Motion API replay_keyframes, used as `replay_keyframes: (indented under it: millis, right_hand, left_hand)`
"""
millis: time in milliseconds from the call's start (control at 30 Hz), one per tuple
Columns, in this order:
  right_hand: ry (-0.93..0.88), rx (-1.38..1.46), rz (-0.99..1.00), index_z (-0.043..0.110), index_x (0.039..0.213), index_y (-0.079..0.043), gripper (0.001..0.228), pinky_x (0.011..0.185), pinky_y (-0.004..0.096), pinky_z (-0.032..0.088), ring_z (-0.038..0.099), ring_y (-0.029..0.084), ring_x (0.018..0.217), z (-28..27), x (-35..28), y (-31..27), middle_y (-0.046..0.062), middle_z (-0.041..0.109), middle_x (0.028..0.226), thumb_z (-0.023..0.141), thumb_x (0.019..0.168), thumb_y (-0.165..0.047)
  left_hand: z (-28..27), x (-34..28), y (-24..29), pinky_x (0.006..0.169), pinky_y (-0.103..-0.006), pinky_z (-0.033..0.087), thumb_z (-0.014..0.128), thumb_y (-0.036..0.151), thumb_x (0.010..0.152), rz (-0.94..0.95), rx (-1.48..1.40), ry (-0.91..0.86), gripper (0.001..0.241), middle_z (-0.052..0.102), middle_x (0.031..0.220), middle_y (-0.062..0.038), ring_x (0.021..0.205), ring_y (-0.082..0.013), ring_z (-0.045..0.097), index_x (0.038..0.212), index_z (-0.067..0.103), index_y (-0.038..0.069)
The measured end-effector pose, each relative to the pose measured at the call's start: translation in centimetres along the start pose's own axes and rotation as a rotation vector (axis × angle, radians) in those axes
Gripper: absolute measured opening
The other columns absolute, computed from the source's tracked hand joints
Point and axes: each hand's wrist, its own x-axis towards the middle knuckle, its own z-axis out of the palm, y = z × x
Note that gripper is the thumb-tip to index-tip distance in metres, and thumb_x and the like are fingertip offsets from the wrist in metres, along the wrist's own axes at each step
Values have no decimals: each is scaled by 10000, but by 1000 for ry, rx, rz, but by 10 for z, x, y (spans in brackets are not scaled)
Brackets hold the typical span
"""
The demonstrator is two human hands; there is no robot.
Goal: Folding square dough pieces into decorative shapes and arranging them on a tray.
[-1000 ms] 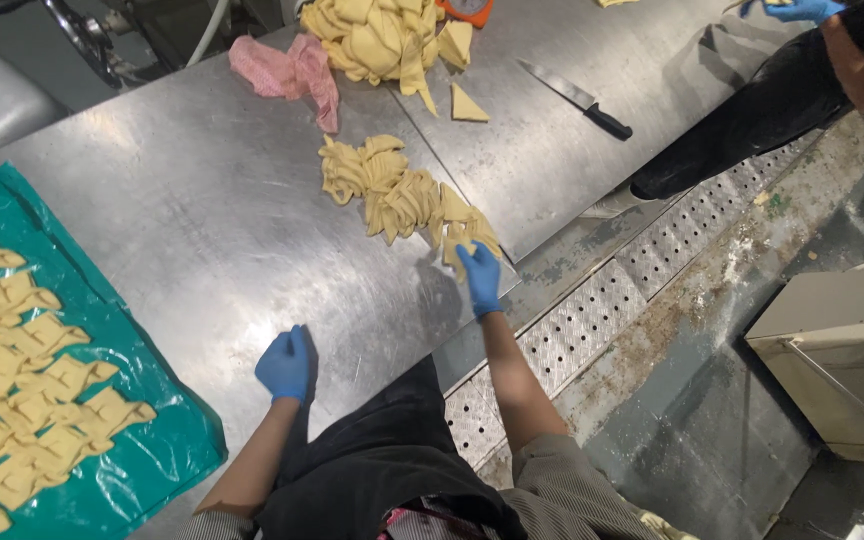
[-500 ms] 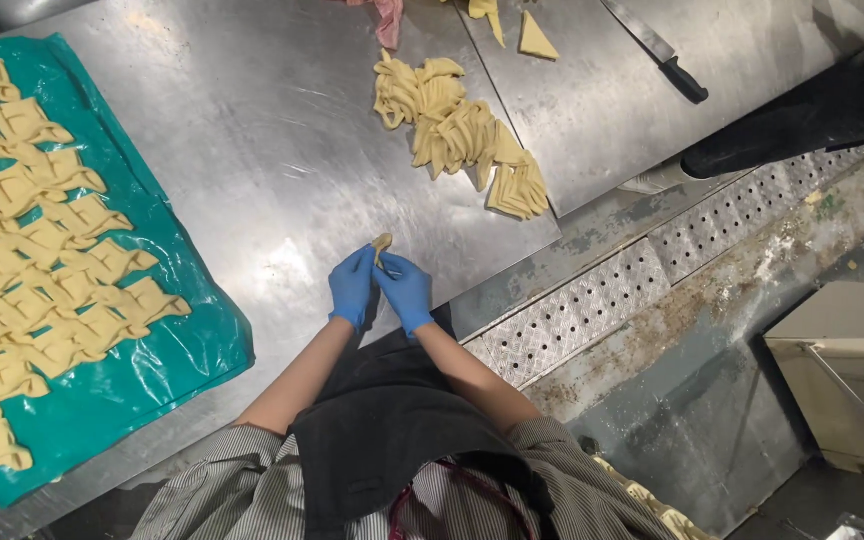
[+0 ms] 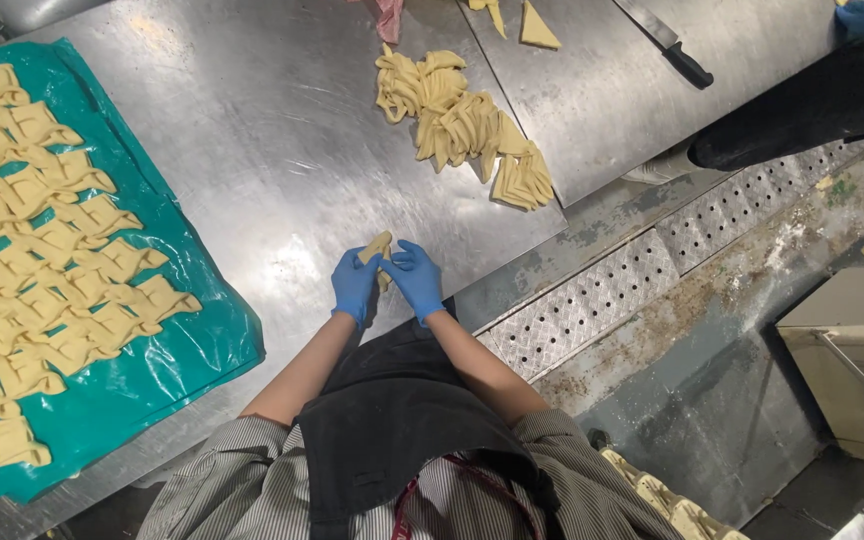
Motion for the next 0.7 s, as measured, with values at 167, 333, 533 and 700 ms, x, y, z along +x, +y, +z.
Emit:
replay_keyframes:
  millis: [167,333,533,700]
  right_hand:
    - [-61,-7,-22,564,1403,-32,692,829,299,603,719,171,942,-7,-8,-22,125,738,1112,856,814,-248]
    - [-4,65,-131,614,1423,-65,579,858,300,594,705,157,989,-13,5,41,122,731,1126,771,878,-182]
    - [80,-202,-114,696,1264,-71,410,810,323,579,740,216,961,-17,-11,-6,131,741,1146,778,872,-157]
    - [154,-518,-437,739,1164,-71,408,907,443,514,631,364,1027,-23,-5,-18,163,651,1100,754,759,-114]
  left_hand:
    - [-7,-3,8,658,-253,518,719,244,935,149,36,-16,284,720,801,-18,704,-74,621,1113,763,27]
    - [-11,-5,12,643,-272,498,739,219,960,228,145,-79,269,654,741,-70,673,-98,545,1131,768,12]
    - [-24,-4,12,733,-403,540,779,275,873,270,493,97,331,728,918,-117,800,-274,677,1136,743,78]
    - [-33,-1,33,879,-479,424,799,267,740,585,728,29,359,701,1037,-91,972,-331,580,1069,769,125]
